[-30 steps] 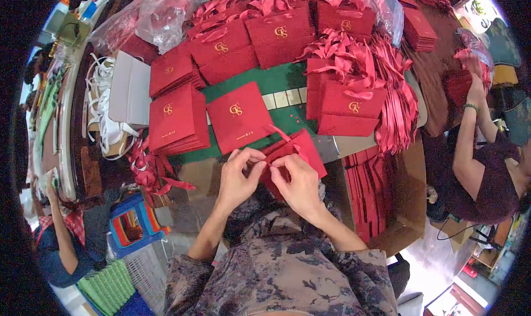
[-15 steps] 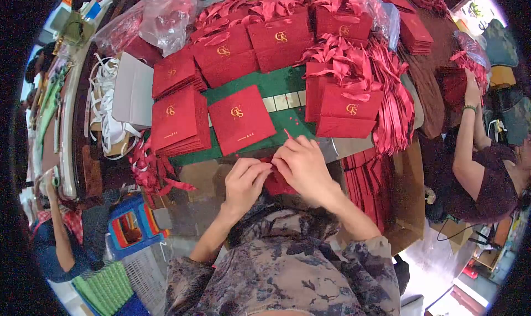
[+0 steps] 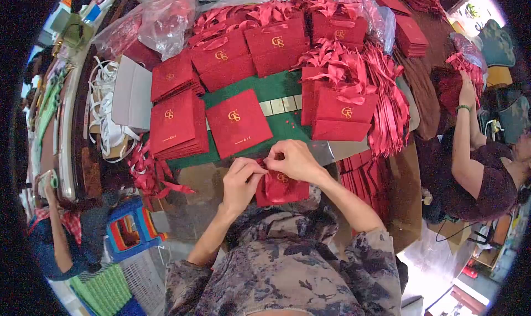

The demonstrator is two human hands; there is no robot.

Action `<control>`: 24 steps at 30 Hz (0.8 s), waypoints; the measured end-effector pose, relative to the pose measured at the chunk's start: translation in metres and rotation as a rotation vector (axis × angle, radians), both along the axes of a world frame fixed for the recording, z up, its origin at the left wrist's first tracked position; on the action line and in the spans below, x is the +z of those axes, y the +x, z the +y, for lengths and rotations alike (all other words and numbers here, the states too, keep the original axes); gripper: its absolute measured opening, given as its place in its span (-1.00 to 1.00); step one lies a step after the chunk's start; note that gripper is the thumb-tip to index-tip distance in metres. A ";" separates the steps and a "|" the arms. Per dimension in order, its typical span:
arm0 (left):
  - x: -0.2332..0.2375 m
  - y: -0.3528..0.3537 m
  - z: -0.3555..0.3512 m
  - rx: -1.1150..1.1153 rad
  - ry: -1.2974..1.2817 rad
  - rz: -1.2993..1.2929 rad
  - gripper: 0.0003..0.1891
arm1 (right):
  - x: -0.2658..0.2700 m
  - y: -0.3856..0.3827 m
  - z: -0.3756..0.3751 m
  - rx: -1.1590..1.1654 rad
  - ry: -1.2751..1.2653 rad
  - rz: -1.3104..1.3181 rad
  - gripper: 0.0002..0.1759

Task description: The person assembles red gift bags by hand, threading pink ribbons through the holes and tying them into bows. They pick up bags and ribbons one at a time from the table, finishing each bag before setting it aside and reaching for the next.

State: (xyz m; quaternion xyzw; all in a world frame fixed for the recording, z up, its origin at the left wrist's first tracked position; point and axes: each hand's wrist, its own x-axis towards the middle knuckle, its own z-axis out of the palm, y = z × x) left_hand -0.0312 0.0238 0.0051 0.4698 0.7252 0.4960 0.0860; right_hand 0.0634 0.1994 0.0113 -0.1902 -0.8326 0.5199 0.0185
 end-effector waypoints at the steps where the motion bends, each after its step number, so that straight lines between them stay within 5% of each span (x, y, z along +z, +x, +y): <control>1: 0.000 -0.002 0.000 -0.005 0.000 0.003 -0.85 | -0.006 0.002 -0.004 0.001 0.000 -0.001 -0.73; 9: 0.001 -0.009 -0.005 -0.008 -0.107 -0.106 -0.86 | -0.007 -0.001 -0.005 -0.274 -0.067 -0.028 -0.78; 12: -0.002 -0.009 -0.004 0.019 -0.160 -0.197 -0.83 | -0.002 0.006 0.004 -0.295 0.245 0.139 -0.81; 15: -0.009 -0.011 -0.005 0.031 -0.163 -0.120 -0.77 | -0.004 0.016 0.010 -0.418 0.207 0.150 -0.80; 19: -0.011 -0.004 -0.002 0.035 -0.208 -0.023 -0.69 | -0.004 0.021 0.000 -0.291 0.442 -0.090 -0.80; 24: -0.018 0.003 0.005 0.054 -0.268 -0.010 -0.67 | -0.028 0.024 -0.007 -0.316 0.453 0.053 -0.83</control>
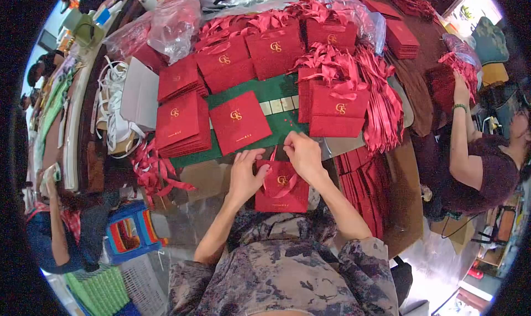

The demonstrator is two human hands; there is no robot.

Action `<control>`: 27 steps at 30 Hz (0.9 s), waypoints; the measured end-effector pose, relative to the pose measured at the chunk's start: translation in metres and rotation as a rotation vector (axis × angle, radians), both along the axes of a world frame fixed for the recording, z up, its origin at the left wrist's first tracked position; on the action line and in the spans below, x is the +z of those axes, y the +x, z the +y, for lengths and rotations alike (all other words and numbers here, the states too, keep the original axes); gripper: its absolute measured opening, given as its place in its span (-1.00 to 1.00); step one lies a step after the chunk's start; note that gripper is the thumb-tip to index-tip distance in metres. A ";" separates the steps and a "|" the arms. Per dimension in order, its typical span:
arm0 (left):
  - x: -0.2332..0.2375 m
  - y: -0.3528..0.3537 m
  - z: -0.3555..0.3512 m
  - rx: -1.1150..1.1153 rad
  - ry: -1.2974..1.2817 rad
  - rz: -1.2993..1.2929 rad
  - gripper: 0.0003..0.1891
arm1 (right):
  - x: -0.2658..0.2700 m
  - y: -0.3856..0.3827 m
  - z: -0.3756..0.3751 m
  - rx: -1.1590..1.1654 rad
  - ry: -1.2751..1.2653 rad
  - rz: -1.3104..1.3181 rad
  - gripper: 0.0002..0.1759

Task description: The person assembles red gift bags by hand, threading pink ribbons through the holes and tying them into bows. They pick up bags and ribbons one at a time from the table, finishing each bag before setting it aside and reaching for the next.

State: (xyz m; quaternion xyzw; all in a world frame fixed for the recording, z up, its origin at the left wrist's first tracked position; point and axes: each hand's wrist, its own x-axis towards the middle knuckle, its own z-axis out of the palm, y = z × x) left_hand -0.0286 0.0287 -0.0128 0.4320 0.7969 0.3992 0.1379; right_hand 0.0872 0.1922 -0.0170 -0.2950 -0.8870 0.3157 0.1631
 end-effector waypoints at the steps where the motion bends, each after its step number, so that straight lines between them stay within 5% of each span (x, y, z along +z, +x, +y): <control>1: -0.001 0.001 0.002 0.001 0.007 0.012 -0.67 | -0.001 0.001 -0.001 -0.009 -0.011 0.041 -0.85; 17: -0.010 0.014 0.045 0.012 0.045 -0.003 -0.84 | 0.008 0.020 -0.014 -0.078 -0.389 0.315 -0.89; 23: -0.009 0.023 0.034 -0.036 0.198 -0.611 -0.87 | 0.025 0.022 -0.031 -0.209 -0.341 0.312 -0.88; 27: -0.010 0.023 0.033 -0.057 0.265 -0.678 -0.91 | 0.036 0.020 -0.032 -0.211 -0.355 0.288 -0.84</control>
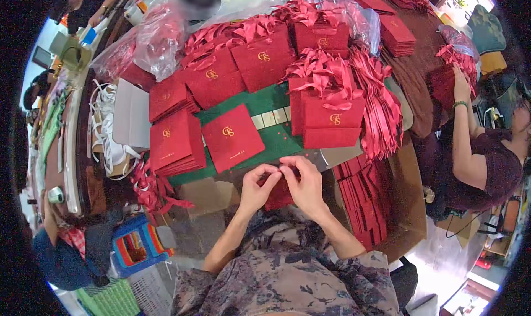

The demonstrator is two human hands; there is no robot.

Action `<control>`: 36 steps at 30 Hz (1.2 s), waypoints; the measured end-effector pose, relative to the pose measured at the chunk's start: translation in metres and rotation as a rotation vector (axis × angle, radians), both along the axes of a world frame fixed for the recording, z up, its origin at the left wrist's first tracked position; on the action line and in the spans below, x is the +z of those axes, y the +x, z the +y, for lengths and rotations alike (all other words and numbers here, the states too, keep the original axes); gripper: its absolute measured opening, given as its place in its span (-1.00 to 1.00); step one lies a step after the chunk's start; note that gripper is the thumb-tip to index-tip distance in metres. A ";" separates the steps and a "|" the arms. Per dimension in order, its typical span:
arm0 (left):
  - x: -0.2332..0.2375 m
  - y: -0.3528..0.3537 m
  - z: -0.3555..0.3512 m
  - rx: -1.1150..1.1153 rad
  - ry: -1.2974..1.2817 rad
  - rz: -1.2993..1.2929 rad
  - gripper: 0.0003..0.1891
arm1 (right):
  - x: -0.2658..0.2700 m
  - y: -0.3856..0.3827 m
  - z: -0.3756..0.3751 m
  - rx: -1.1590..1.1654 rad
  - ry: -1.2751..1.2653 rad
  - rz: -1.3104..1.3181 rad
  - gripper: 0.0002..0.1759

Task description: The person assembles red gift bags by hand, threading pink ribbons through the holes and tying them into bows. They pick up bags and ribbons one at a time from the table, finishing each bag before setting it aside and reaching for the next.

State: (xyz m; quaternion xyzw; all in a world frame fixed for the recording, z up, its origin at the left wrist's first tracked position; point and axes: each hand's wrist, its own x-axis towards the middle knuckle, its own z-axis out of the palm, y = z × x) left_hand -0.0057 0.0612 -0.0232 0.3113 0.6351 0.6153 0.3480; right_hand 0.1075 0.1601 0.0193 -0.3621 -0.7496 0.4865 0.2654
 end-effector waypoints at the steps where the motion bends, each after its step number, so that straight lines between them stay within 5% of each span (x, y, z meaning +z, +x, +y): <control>1: 0.000 0.000 0.001 0.002 0.000 -0.001 -0.91 | -0.001 -0.001 0.001 0.002 0.000 -0.001 -0.84; 18: 0.010 -0.008 0.005 -0.033 -0.022 -0.043 -0.94 | 0.002 -0.002 0.012 0.143 0.107 0.007 -0.87; 20: 0.004 -0.013 -0.001 -0.091 -0.016 -0.020 -0.86 | -0.001 -0.003 0.017 0.097 -0.046 0.052 -0.88; 23: 0.019 -0.022 -0.015 -0.161 -0.044 -0.111 -0.43 | 0.000 -0.002 0.036 0.010 -0.260 0.099 -0.88; 26: 0.010 -0.035 -0.039 -0.378 -0.028 -0.004 -0.36 | 0.010 -0.001 0.057 -0.019 -0.302 0.192 -0.88; 28: 0.010 -0.030 -0.042 -0.360 -0.002 0.036 -0.36 | 0.010 0.000 0.064 0.030 -0.306 0.140 -0.88; 30: 0.016 -0.026 -0.046 -0.342 -0.298 -0.140 -0.44 | 0.006 -0.005 0.067 0.041 -0.286 0.160 -0.87; 36: 0.030 -0.023 -0.070 -0.377 -0.208 -0.093 -0.59 | 0.018 -0.002 0.097 -0.103 -0.146 0.197 -0.89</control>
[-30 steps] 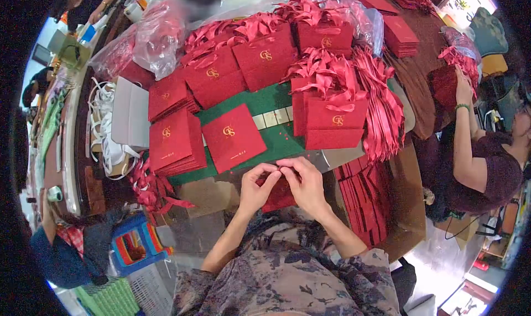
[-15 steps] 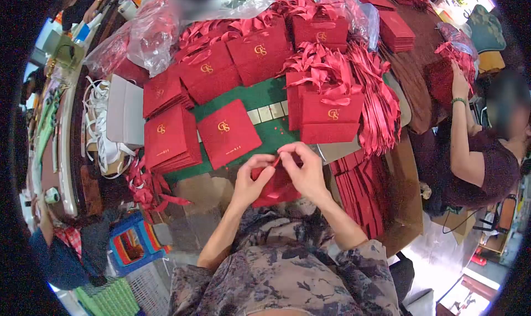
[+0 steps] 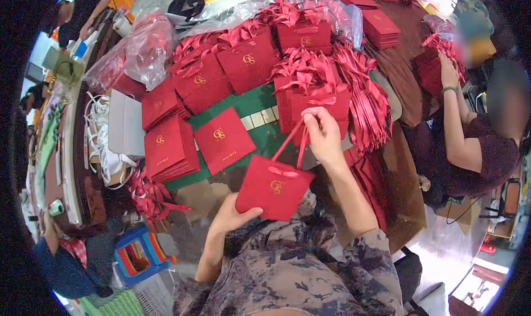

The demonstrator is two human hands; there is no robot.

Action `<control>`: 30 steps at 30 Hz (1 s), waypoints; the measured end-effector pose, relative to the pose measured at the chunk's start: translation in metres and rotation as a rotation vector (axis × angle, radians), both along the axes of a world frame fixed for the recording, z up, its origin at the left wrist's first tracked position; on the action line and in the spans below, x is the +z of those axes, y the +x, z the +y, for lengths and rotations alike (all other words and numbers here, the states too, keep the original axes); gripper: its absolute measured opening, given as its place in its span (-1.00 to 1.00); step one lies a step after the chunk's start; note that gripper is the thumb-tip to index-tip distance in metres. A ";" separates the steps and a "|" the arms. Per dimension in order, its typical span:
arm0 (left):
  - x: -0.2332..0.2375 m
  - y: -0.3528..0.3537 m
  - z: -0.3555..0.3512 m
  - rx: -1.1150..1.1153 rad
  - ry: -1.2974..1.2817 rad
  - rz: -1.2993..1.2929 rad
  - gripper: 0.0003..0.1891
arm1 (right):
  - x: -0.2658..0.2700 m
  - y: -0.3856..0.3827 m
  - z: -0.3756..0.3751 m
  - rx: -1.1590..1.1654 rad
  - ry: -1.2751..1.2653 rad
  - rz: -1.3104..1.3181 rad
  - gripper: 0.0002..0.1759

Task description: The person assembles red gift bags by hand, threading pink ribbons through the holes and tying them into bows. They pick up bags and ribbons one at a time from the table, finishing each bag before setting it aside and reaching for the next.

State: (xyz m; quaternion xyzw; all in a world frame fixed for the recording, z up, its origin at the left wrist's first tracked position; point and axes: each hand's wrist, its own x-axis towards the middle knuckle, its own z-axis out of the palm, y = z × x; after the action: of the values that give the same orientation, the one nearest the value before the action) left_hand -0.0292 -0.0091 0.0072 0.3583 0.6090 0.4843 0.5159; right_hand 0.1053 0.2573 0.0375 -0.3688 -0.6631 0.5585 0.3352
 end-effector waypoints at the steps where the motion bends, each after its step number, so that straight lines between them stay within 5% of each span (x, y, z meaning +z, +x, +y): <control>1: 0.006 0.001 -0.004 -0.008 -0.003 -0.048 -0.60 | -0.001 0.001 0.004 0.031 -0.020 -0.016 -0.87; 6: 0.015 -0.001 -0.015 -0.048 -0.092 0.057 -0.58 | -0.005 -0.003 0.001 0.069 -0.005 0.004 -0.88; 12: 0.006 -0.004 -0.030 0.110 -0.183 -0.063 -0.50 | 0.017 0.000 -0.030 -0.057 0.508 -0.363 -0.68; 14: 0.007 0.000 -0.030 0.146 -0.082 0.077 -0.47 | 0.022 0.003 -0.047 0.022 0.612 -0.273 -0.62; 17: 0.023 0.003 -0.021 0.167 0.012 0.298 -0.42 | 0.028 -0.001 -0.079 0.319 0.382 -0.323 -0.58; 24: 0.083 0.022 -0.013 0.316 0.012 0.740 -0.59 | 0.054 -0.031 -0.093 0.313 0.322 -0.208 -0.53; 26: 0.092 0.027 -0.013 0.435 0.185 0.946 -0.60 | 0.058 -0.037 -0.090 0.388 0.237 0.113 -0.60; 30: 0.068 0.034 -0.012 0.410 0.318 1.100 -0.50 | 0.018 -0.046 -0.078 0.583 0.206 0.234 -0.72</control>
State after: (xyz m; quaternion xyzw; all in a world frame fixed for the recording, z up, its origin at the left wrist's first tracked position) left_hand 0.0052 -0.0212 0.0754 0.5039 0.7632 0.4027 -0.0382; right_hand 0.0593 0.1790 0.0558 -0.0609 -0.7506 0.5996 0.2708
